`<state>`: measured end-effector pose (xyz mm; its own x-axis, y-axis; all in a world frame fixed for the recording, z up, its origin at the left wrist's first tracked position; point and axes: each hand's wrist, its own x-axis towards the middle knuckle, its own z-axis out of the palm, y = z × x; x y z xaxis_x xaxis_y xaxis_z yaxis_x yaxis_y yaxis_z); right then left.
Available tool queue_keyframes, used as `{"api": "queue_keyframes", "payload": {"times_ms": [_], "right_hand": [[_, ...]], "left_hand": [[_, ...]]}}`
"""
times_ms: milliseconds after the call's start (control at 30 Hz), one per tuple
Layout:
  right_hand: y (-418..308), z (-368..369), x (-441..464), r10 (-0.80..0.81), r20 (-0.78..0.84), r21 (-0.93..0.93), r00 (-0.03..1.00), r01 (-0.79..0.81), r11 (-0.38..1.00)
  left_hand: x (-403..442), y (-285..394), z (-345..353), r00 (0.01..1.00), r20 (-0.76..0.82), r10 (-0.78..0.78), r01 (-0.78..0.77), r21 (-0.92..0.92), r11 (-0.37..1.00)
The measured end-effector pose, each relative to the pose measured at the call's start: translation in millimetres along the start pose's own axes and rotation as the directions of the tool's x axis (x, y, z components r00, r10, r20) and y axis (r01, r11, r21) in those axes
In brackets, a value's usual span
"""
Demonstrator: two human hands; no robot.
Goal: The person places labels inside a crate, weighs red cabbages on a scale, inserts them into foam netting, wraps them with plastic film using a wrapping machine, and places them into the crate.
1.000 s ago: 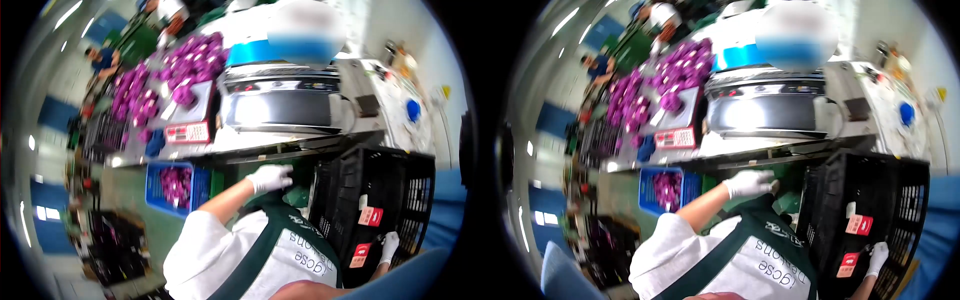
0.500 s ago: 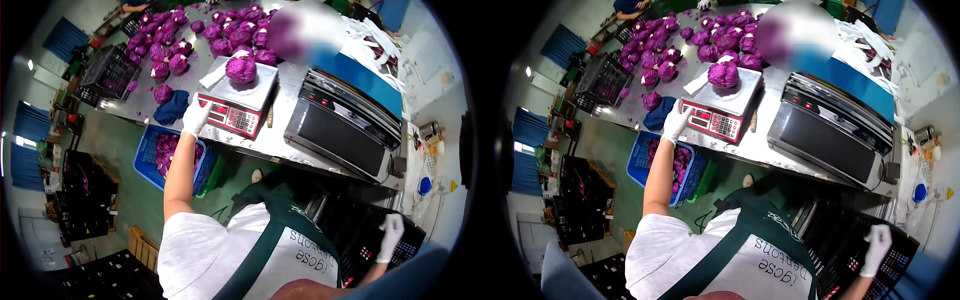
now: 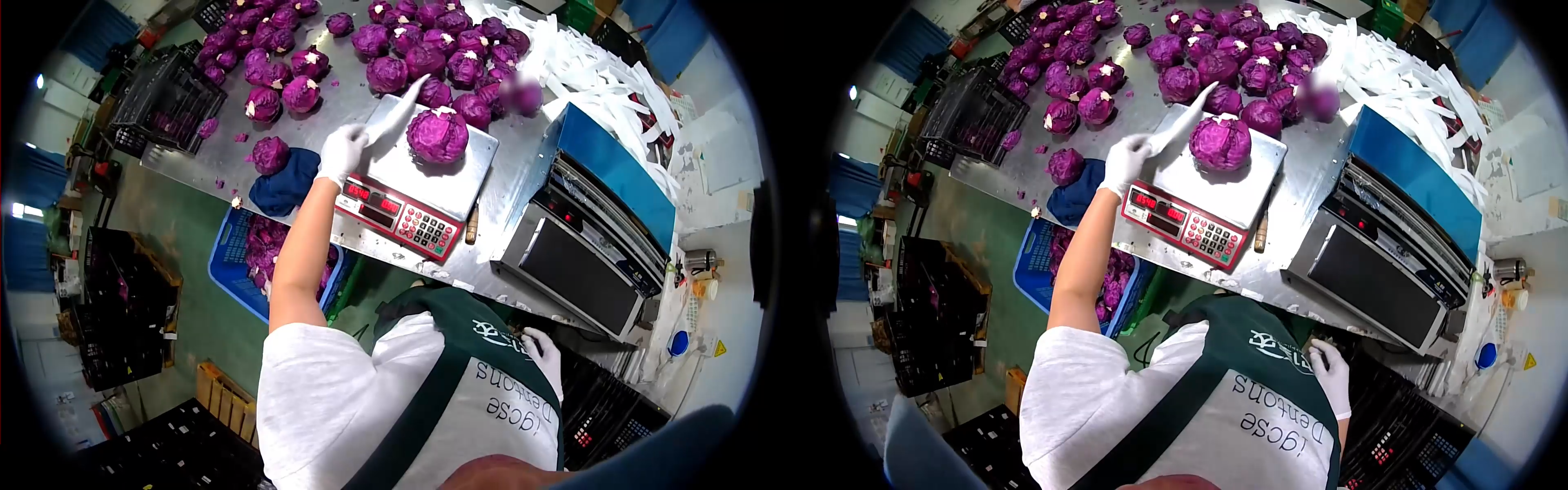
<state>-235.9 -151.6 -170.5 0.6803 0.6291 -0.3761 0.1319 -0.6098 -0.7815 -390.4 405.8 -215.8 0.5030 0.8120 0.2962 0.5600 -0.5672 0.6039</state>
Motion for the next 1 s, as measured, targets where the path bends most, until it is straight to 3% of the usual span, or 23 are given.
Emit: {"api": "queue_keyframes", "payload": {"times_ms": [67,133,200,233,267,333,367,400,433,467,533,567,600,667,700,733,767,800,833,867,900,933,1000], "right_hand": [[-50.4,-13.9,10.5,0.114,0.009,0.058,0.993,-0.114,0.992],[-27.0,-19.8,37.3,-0.211,-0.050,-0.026,0.976,0.210,0.977],[-66.6,-20.7,57.5,-0.289,-0.058,0.127,0.956,0.294,0.947],[-79.0,-20.1,69.5,-0.409,-0.068,0.197,0.910,0.414,0.889],[-92.7,-22.1,81.6,-0.563,-0.078,0.174,0.823,0.567,0.805],[-137.1,-24.2,93.9,-0.816,-0.130,-0.007,0.563,0.822,0.569],[-152.9,-29.4,99.5,-0.859,-0.106,-0.067,0.501,0.858,0.509],[-162.7,-34.7,104.3,-0.895,-0.078,-0.125,0.439,0.886,0.446],[-165.8,-42.9,110.5,-0.917,-0.031,-0.124,0.399,0.908,0.399],[-163.4,-55.5,114.3,-0.866,0.071,0.029,0.494,0.867,0.497],[-152.0,-73.3,129.0,-0.826,-0.121,0.134,0.551,0.833,0.537],[-146.1,-86.0,132.6,-0.671,-0.236,0.262,0.703,0.711,0.653],[-138.5,-98.5,146.4,-0.571,-0.354,0.467,0.741,0.669,0.579],[-153.3,-119.8,145.2,-0.203,-0.218,0.947,0.955,0.257,0.192],[-128.3,-130.9,182.0,-0.491,-0.076,0.997,0.868,0.062,-0.045],[-124.6,-133.8,192.7,-0.463,0.064,0.997,0.884,-0.038,0.066],[-139.8,-106.7,172.6,-0.419,0.177,0.851,0.890,-0.353,-0.390],[-129.6,-89.7,172.5,-0.432,0.321,0.823,0.843,-0.474,-0.312],[-126.7,-69.7,164.2,-0.350,0.309,0.939,0.884,-0.343,-0.039],[-124.1,-50.1,156.2,-0.265,0.293,0.930,0.919,-0.209,0.304],[-121.7,-30.9,148.0,-0.177,0.275,0.800,0.945,-0.123,0.587],[-105.4,-19.3,151.6,-0.329,0.202,0.886,0.922,-0.029,0.463],[-99.3,-8.6,151.8,-0.342,-0.004,0.819,0.940,0.199,0.538]], "left_hand": [[-4.1,57.9,-39.7,0.972,-0.209,-0.105,0.048,-0.258,0.965],[-12.1,88.4,-64.5,0.905,-0.408,-0.120,-0.072,-0.425,0.902],[-28.6,117.9,-75.4,0.908,-0.413,0.071,-0.245,-0.384,0.890],[-48.9,152.9,-78.3,0.975,-0.223,0.013,-0.139,-0.561,0.816],[-66.5,186.5,-71.4,0.982,-0.107,0.153,-0.186,-0.485,0.855],[-96.6,245.7,-52.6,0.908,0.175,0.382,-0.229,-0.556,0.799],[-108.5,264.5,-37.0,0.840,0.243,0.485,-0.351,-0.439,0.827],[-121.1,280.2,-15.3,0.820,0.197,0.538,-0.311,-0.635,0.707],[-127.2,296.3,-6.6,0.791,0.399,0.464,-0.129,-0.632,0.764],[-127.7,304.8,-3.3,0.811,0.386,0.440,-0.029,-0.724,0.689],[-129.7,315.8,-5.0,0.835,0.469,0.288,0.269,-0.804,0.530],[-129.5,318.9,-5.6,0.841,0.475,0.260,0.343,-0.839,0.423],[-130.8,311.8,5.4,0.826,0.530,0.190,0.390,-0.782,0.487],[-134.7,300.3,19.9,0.842,0.515,0.158,0.428,-0.817,0.386],[-135.7,294.6,30.1,0.860,0.480,0.172,0.391,-0.838,0.381],[-137.1,291.7,38.2,0.875,0.446,0.188,0.355,-0.856,0.377],[-139.8,295.3,41.1,0.863,0.486,0.136,0.374,-0.797,0.474],[-144.0,301.8,48.1,0.870,0.478,0.119,0.384,-0.810,0.444],[-149.4,312.7,51.0,0.888,0.445,0.119,0.343,-0.811,0.474],[-153.4,328.9,45.5,0.827,0.560,0.045,0.486,-0.753,0.443],[-158.7,323.1,54.6,0.836,0.541,0.086,0.433,-0.749,0.501],[-164.4,317.8,63.5,0.843,0.522,0.128,0.376,-0.743,0.554],[-167.4,307.4,72.1,0.839,0.540,0.061,0.401,-0.691,0.602]]}}
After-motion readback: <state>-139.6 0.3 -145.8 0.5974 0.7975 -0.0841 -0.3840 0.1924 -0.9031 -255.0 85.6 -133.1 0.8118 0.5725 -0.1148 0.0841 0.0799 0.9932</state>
